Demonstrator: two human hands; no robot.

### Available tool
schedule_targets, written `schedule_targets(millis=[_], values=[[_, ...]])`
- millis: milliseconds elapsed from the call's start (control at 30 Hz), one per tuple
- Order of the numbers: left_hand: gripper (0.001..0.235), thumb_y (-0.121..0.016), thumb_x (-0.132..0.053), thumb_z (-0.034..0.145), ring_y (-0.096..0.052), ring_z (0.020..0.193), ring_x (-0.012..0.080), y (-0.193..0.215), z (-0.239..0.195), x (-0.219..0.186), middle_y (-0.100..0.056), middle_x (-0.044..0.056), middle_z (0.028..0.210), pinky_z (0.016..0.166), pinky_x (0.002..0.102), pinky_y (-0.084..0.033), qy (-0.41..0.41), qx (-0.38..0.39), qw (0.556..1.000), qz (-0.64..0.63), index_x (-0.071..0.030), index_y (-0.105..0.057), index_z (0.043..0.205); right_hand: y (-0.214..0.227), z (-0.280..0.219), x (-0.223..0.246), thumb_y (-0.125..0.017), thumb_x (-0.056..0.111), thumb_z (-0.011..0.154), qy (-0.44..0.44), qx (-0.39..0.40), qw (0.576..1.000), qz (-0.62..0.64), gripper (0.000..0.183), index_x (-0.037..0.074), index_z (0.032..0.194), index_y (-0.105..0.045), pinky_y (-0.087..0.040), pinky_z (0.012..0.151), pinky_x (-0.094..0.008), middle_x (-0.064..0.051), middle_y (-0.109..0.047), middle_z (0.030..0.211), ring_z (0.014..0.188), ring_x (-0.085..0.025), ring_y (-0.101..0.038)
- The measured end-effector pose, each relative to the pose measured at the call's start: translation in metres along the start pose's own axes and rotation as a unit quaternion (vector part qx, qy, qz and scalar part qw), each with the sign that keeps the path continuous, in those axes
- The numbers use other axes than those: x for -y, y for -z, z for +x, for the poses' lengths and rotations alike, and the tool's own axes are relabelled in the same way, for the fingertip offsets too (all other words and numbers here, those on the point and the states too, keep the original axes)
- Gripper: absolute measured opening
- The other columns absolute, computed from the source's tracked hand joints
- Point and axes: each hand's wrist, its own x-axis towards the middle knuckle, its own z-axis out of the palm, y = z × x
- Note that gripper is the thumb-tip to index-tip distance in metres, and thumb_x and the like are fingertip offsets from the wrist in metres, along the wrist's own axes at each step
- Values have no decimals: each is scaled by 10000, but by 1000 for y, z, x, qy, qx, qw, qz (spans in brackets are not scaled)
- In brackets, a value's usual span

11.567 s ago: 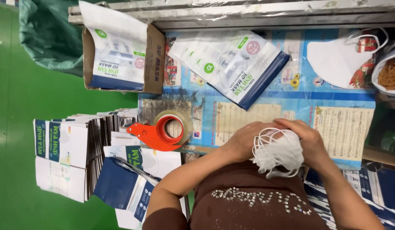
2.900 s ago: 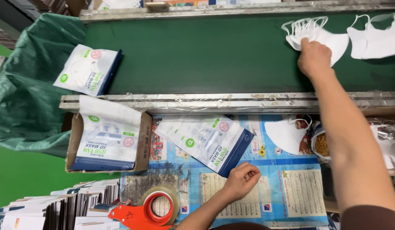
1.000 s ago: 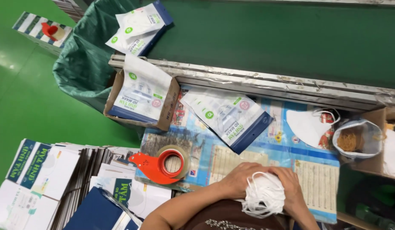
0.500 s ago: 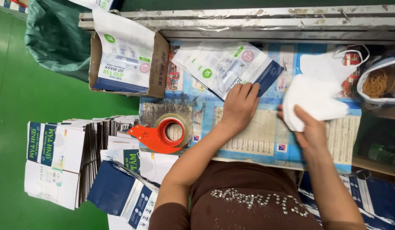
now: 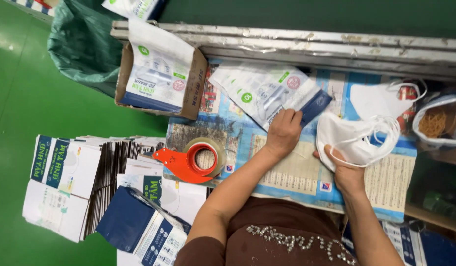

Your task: Packaging face masks into individual blue plastic bags and placing them on a conveyor belt.

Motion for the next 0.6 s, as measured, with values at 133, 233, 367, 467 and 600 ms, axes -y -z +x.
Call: schedule_targets(millis=[133, 233, 367, 467, 600], values=[[257, -645, 19, 792, -581, 870, 310, 18, 8, -10, -553, 130, 932, 763, 416, -505, -25, -51, 997, -52, 13, -644, 1049, -10, 12, 15, -684, -45, 867, 7, 50, 985, 165, 493, -9, 1344, -566, -664, 770, -379, -115, -696, 1192, 996, -246, -727], [229, -656, 32, 817, -601, 844, 301, 29, -1, -24, -576, 130, 939, 742, 397, -515, 17, -66, 989, -134, 17, -655, 1046, -21, 22, 3, -703, -44, 887, -14, 82, 973, 213, 468, -27, 1338, -578, -658, 729, -370, -163, -694, 1169, 959, -272, -732], [77, -701, 26, 903, -601, 718, 273, 60, 15, -31, -629, 132, 900, 634, 344, -500, 204, -119, 914, -328, 20, -695, 979, -30, 23, -7, -705, -34, 891, 5, 110, 978, 180, 451, -18, 1329, -602, -618, 605, -343, -171, -699, 1121, 850, -265, -717], [58, -727, 14, 922, -601, 750, 280, 70, 10, -39, -641, 131, 898, 669, 359, -494, 153, -162, 930, -293, 11, -680, 956, -34, -1, -4, -681, -31, 862, -16, 78, 977, 198, 429, 23, 1278, -590, -628, 712, -303, -104, -694, 1097, 902, -189, -717], [82, -721, 11, 935, -643, 834, 276, 67, -3, -60, -642, 126, 924, 728, 372, -527, 13, -138, 962, -234, 8, -653, 981, -7, -12, -24, -665, -27, 843, -23, 54, 977, 204, 417, 51, 1244, -583, -638, 783, -276, -59, -694, 1081, 937, -139, -721]])
